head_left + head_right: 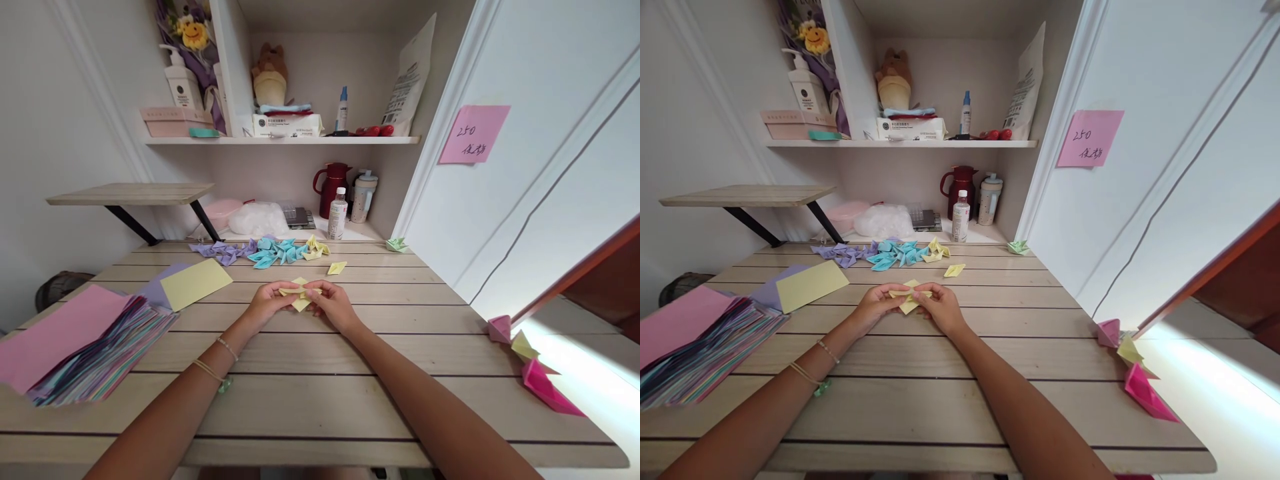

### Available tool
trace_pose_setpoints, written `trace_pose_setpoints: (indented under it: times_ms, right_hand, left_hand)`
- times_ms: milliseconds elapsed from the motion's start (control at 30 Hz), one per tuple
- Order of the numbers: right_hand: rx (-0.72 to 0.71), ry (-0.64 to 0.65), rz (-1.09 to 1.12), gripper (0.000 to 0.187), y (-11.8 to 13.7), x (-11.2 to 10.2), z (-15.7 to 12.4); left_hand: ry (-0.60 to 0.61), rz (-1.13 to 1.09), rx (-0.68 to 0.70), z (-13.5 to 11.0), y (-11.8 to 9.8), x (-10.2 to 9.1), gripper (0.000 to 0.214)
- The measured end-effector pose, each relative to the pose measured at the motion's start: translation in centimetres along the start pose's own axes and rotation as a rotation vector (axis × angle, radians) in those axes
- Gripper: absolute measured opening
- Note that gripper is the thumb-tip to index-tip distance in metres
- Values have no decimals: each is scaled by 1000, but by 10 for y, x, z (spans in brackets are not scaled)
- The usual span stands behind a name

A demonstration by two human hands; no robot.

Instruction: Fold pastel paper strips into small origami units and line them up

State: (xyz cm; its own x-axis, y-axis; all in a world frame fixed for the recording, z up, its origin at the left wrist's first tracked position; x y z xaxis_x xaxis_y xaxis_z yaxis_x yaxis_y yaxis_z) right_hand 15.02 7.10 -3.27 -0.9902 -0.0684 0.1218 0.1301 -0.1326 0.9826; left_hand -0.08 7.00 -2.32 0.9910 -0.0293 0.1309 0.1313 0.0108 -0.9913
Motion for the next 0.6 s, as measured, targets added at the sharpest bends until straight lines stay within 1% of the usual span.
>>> trace_pose_setpoints:
  times_ms: [133, 233, 300, 433, 533, 600]
  right_hand:
    - [10, -57, -9, 38, -2, -4, 3]
    - [-3, -60, -18, 36, -2, -4, 3]
    - [-30, -22, -42, 34, 0, -2, 1]
    - [-85, 82, -75, 32, 4, 5, -4]
    - [-83, 109, -44, 39, 4, 7, -5]
    - [-70, 92, -11, 37, 3, 6, -3]
  left_hand:
    - [64, 21, 9, -3, -1, 5, 47]
    - [75, 56, 7, -3, 2, 6, 49]
    - [46, 103, 39, -2, 3, 4, 44]
    - [-53, 186, 92, 2, 3, -3, 29]
    - [-110, 161, 88, 4, 3, -7, 28]
    - [-109, 126, 67, 5, 4, -7, 28]
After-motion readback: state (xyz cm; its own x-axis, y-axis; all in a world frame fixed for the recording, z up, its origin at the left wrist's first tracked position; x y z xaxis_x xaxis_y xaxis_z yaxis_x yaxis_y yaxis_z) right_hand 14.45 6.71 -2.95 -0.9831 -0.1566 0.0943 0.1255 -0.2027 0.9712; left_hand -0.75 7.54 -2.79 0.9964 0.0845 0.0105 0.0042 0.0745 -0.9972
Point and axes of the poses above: each hand's wrist, its own z-axis towards the middle knuckle, its own x-axis out of the palm, y = z × x, the point moved 5 cm from there along z, towards the middle knuckle, and after that the axes turned 11 degrees about -y, right-handed, at the moved point
